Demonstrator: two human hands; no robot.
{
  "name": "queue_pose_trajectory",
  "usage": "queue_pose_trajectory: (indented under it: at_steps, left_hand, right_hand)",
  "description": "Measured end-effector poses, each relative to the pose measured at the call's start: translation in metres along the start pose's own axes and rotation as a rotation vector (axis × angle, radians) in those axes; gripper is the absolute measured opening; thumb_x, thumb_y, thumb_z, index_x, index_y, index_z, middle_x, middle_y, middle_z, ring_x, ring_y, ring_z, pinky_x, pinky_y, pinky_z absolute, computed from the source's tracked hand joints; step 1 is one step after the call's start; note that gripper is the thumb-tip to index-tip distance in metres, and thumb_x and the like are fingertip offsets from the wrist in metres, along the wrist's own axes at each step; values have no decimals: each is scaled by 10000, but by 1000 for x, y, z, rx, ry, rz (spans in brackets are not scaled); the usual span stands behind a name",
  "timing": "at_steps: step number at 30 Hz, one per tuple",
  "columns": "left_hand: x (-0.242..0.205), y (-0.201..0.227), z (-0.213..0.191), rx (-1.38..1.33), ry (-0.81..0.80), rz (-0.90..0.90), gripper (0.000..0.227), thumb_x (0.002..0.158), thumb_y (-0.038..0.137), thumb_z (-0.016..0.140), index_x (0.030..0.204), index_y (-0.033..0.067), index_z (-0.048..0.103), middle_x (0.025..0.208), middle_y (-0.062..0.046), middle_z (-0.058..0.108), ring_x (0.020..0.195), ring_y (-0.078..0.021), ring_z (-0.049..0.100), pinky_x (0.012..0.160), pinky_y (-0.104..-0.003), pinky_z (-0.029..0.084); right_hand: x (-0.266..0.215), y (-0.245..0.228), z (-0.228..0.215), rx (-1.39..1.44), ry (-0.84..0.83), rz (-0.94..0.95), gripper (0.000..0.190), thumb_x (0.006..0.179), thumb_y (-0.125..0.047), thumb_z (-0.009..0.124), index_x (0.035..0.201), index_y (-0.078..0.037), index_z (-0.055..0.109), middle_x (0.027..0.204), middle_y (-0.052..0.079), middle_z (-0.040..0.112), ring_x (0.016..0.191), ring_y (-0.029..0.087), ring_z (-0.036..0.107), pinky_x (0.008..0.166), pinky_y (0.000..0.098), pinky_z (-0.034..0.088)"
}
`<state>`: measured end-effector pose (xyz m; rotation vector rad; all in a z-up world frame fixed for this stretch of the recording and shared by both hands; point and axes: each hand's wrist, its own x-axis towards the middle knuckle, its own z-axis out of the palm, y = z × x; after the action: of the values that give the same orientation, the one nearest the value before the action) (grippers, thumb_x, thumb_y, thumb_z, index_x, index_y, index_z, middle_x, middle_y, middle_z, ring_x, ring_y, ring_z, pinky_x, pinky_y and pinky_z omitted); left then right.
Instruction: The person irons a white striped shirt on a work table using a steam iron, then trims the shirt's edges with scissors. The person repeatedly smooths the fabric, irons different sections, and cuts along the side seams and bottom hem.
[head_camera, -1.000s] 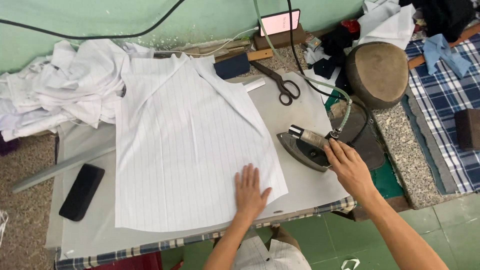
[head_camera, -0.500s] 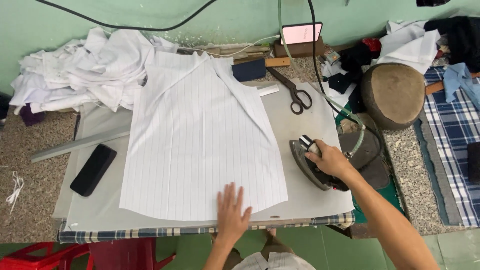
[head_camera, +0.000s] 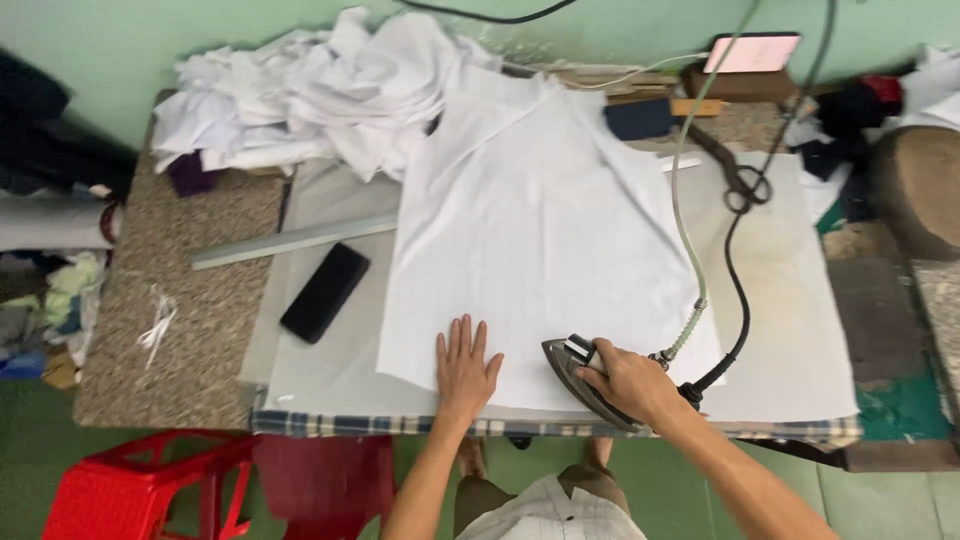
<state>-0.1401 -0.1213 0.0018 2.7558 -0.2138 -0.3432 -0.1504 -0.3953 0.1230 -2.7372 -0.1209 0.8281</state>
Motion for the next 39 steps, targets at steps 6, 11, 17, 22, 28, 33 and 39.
queue_pose_trajectory:
  at_steps: [6, 11, 17, 22, 28, 33, 39]
  left_hand:
    - [-58, -172, -15, 253, 611, -78, 641, 1004, 494, 528, 1467, 50, 540, 1537, -279, 468, 1465, -423, 411, 1215, -585, 243]
    - [-71, -233, 5, -39, 824, -208, 693, 1068, 417, 395, 1553, -77, 368, 1602, -368, 309, 1490, -512, 290, 1201, -613, 217]
    - [-75, -233, 2, -257, 1163, -79, 727, 1083, 419, 256, 1486, -169, 402, 1548, -364, 408, 1439, -534, 372, 1158, -594, 327]
    - [-77, -233, -6, -256, 1226, -30, 741, 1095, 437, 223, 1468, -169, 434, 1521, -364, 450, 1412, -541, 410, 1129, -593, 365]
    - [-71, -232, -8, -440, 1076, -43, 756, 1086, 464, 250, 1568, -117, 275, 1642, -346, 217, 1506, -529, 164, 1198, -623, 142]
    - [-28, -166, -36, -310, 745, 185, 692, 1065, 363, 397, 1582, -81, 274, 1652, -311, 247, 1534, -478, 180, 1231, -591, 96]
    - [17, -99, -23, 23, 278, 158, 767, 1010, 463, 563, 1530, -76, 394, 1623, -310, 325, 1536, -421, 263, 1241, -602, 81]
  right_hand:
    - [41, -164, 22, -133, 5, -200, 500, 1000, -519, 538, 1257, -90, 549, 930, 202, 761, 865, 395, 770, 759, 503, 620]
    - [93, -257, 52, -211, 43, -402, 478, 1006, -530, 515, 1134, -70, 553, 859, 226, 741, 777, 416, 763, 681, 502, 612]
    - [115, -319, 57, -261, 40, -508, 508, 1016, -543, 499, 1071, -45, 584, 842, 236, 742, 760, 414, 764, 673, 493, 607]
    - [107, -330, 43, -266, -32, -473, 530, 1000, -584, 502, 1098, -70, 589, 871, 216, 753, 820, 388, 773, 722, 481, 611]
    - [89, -303, 41, -220, 6, -300, 518, 1001, -580, 490, 1150, -91, 574, 859, 180, 754, 820, 363, 773, 717, 465, 608]
    - [86, -246, 35, -25, 80, 49, 512, 1013, -583, 463, 1063, -85, 570, 843, 188, 752, 818, 363, 779, 698, 448, 614]
    - [81, -150, 23, 78, 221, 287, 503, 1022, -575, 460, 1064, -85, 562, 817, 196, 742, 793, 363, 779, 670, 439, 613]
